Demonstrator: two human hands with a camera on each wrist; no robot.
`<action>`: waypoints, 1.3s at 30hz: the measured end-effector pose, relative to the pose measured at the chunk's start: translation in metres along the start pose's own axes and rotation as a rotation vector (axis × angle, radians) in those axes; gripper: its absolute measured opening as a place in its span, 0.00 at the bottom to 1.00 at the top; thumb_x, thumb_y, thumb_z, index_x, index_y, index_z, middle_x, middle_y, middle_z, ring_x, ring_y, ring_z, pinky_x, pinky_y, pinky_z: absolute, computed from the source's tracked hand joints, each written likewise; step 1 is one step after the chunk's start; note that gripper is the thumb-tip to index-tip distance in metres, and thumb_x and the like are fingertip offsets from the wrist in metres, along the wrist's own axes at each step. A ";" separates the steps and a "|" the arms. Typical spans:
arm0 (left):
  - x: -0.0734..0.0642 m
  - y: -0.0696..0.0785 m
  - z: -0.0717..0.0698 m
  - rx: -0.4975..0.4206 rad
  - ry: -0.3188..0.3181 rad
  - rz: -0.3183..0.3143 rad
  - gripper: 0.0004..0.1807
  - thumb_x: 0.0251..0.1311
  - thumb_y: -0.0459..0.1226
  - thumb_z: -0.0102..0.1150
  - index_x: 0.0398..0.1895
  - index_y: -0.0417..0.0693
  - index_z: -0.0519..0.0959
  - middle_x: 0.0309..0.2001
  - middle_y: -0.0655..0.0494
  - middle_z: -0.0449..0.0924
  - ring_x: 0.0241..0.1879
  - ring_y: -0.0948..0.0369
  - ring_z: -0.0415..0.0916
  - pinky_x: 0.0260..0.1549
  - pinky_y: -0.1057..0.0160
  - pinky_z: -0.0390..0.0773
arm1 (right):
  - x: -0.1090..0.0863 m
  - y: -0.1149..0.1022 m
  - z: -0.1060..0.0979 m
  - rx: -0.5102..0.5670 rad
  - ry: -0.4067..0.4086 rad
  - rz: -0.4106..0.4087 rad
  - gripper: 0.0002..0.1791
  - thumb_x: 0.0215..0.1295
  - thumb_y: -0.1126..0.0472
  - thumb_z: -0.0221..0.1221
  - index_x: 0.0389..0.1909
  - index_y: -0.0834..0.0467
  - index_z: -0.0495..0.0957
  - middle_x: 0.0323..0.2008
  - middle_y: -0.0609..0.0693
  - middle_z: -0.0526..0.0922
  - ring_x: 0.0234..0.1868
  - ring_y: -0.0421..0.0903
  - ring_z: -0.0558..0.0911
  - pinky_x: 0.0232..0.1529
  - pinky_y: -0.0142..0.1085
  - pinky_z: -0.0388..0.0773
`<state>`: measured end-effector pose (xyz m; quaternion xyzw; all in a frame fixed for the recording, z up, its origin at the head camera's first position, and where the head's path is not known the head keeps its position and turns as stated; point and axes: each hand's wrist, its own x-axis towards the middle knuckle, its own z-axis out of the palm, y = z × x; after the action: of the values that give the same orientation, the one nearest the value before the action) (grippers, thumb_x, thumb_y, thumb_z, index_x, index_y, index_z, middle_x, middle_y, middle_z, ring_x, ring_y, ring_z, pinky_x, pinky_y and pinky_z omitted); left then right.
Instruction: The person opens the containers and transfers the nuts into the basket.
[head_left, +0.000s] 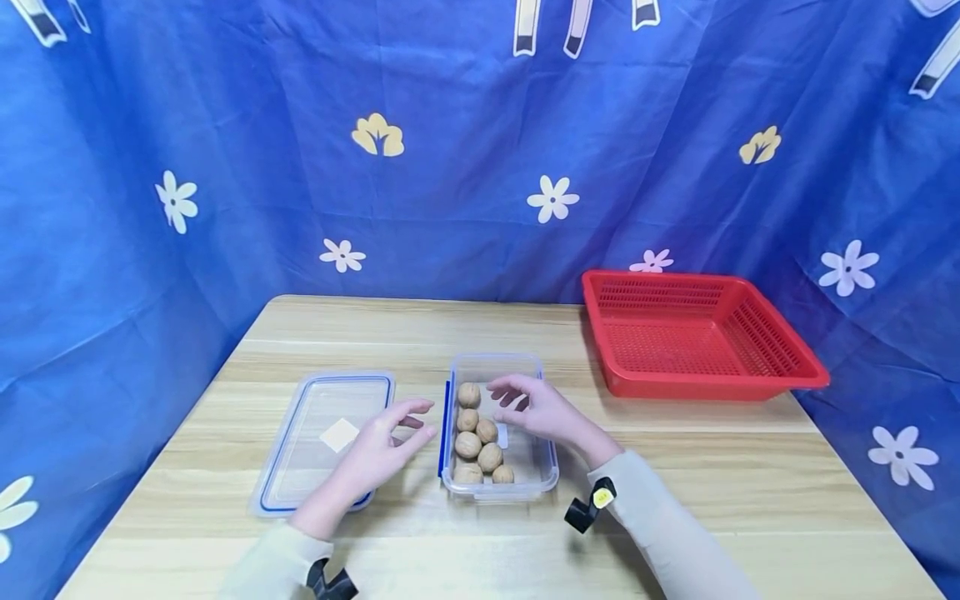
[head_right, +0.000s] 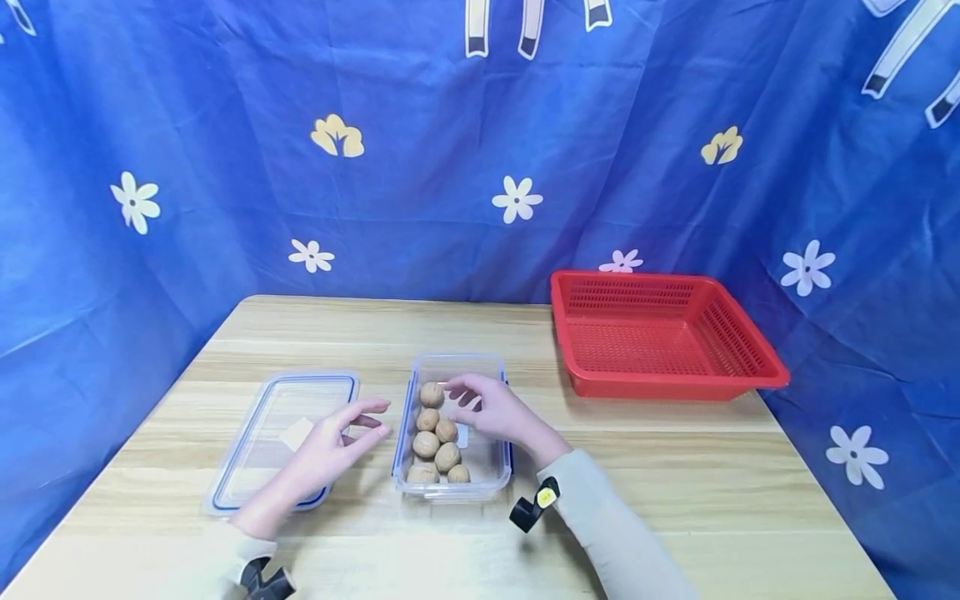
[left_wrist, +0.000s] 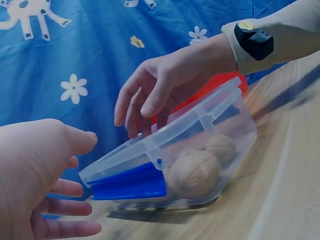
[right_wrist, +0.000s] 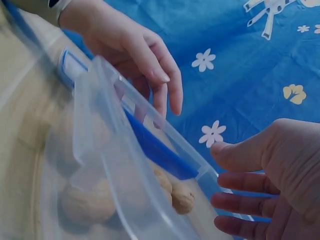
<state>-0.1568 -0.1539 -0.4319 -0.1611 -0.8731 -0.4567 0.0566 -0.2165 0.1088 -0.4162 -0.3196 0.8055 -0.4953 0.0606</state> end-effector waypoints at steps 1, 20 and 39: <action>0.000 0.000 0.002 -0.006 -0.006 0.000 0.23 0.59 0.43 0.60 0.56 0.44 0.73 0.52 0.47 0.75 0.46 0.51 0.76 0.39 0.59 0.81 | 0.001 0.001 0.000 -0.024 -0.006 -0.015 0.21 0.55 0.68 0.64 0.51 0.64 0.75 0.43 0.56 0.80 0.43 0.57 0.78 0.42 0.44 0.79; 0.004 -0.007 0.021 -0.185 -0.019 -0.044 0.28 0.56 0.45 0.62 0.59 0.46 0.72 0.57 0.47 0.72 0.51 0.49 0.73 0.51 0.52 0.75 | 0.014 0.012 -0.001 -0.355 -0.140 -0.072 0.18 0.53 0.64 0.66 0.46 0.63 0.77 0.42 0.53 0.80 0.45 0.47 0.77 0.50 0.43 0.76; 0.004 0.009 0.022 -0.342 -0.095 -0.083 0.26 0.60 0.34 0.58 0.63 0.41 0.66 0.55 0.37 0.71 0.48 0.42 0.73 0.36 0.53 0.83 | 0.023 0.006 0.003 -0.582 -0.355 -0.024 0.16 0.55 0.60 0.65 0.45 0.54 0.79 0.42 0.47 0.80 0.44 0.45 0.78 0.45 0.35 0.76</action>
<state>-0.1565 -0.1310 -0.4367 -0.1538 -0.7901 -0.5925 -0.0319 -0.2364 0.0947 -0.4182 -0.4141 0.8862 -0.1822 0.1004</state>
